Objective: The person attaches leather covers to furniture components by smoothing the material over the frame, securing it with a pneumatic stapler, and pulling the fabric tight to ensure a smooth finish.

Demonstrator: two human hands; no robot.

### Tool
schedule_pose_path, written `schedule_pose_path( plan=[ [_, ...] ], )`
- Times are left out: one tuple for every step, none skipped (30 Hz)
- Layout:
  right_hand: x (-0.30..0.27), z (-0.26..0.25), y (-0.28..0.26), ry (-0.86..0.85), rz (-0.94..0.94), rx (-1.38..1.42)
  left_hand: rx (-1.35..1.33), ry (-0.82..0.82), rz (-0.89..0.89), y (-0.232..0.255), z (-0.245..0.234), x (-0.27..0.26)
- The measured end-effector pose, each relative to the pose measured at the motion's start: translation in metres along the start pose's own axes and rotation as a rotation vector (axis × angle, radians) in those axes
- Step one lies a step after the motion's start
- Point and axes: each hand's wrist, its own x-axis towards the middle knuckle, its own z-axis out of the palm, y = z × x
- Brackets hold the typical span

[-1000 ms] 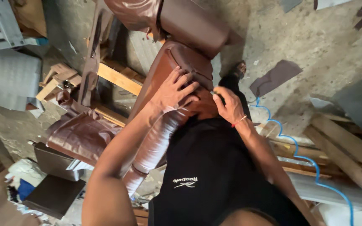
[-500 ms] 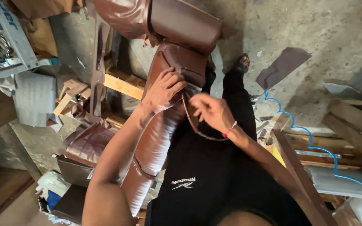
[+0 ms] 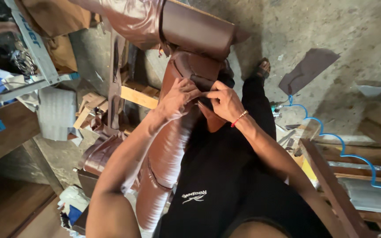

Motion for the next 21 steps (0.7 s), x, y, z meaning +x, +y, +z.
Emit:
schedule_pose_path(
  plan=[
    [0.001,-0.001,0.001,-0.002,0.027,-0.015,0.005,0.039,0.028,-0.002,0.001,0.001],
    [0.0,-0.001,0.0,-0.012,0.051,-0.033,0.033,0.051,0.036,-0.004,0.001,0.0],
    [0.001,-0.001,-0.002,-0.023,0.074,-0.051,0.062,0.064,0.045,-0.007,0.0,0.0],
    [-0.001,-0.004,-0.006,-0.031,0.049,-0.04,0.088,0.08,0.047,-0.007,0.002,0.0],
    [-0.003,-0.008,-0.012,-0.04,0.024,-0.029,0.052,0.036,0.005,-0.008,0.001,0.0],
    [-0.002,-0.015,-0.016,-0.049,-0.005,-0.022,0.016,-0.003,-0.035,-0.01,0.001,0.004],
    [-0.004,-0.02,-0.023,-0.034,-0.003,-0.006,-0.02,-0.042,-0.073,-0.011,0.0,0.008],
    [-0.004,-0.025,-0.03,-0.018,-0.003,0.008,-0.015,-0.042,-0.05,-0.015,-0.004,0.015],
    [-0.002,-0.031,-0.033,-0.001,-0.004,0.022,-0.009,-0.043,-0.026,-0.018,-0.007,0.022],
    [-0.003,-0.035,-0.036,-0.026,0.085,0.094,-0.012,-0.046,-0.012,-0.018,-0.007,0.025],
    [-0.004,-0.038,-0.037,-0.05,0.176,0.165,0.027,-0.049,-0.027,-0.017,-0.006,0.028],
    [-0.006,-0.038,-0.036,-0.072,0.268,0.239,0.067,-0.057,-0.043,-0.017,-0.006,0.03],
    [-0.007,-0.037,-0.033,-0.077,0.261,0.155,0.107,-0.065,-0.059,-0.017,-0.005,0.031],
    [-0.008,-0.035,-0.028,-0.076,0.26,0.074,0.122,-0.051,-0.049,-0.016,-0.004,0.032],
    [-0.012,-0.033,-0.024,-0.075,0.259,-0.008,0.137,-0.037,-0.04,-0.015,-0.004,0.032],
    [-0.009,-0.031,-0.018,-0.076,0.259,0.01,0.165,-0.011,-0.025,-0.019,-0.008,0.035],
    [-0.006,-0.029,-0.011,-0.077,0.258,0.027,0.062,0.012,-0.004,-0.022,-0.011,0.036],
    [-0.009,-0.028,-0.005,-0.09,0.263,0.048,-0.05,0.034,0.007,-0.022,-0.013,0.032],
    [-0.013,-0.027,0.001,-0.075,0.276,0.031,-0.16,0.056,0.019,-0.021,-0.013,0.026],
    [-0.019,-0.024,0.007,-0.065,0.287,0.017,-0.122,0.113,-0.063,-0.018,-0.012,0.019],
    [-0.026,-0.022,0.013,-0.054,0.298,0.003,-0.083,0.17,-0.145,-0.013,-0.009,0.012]
  ],
)
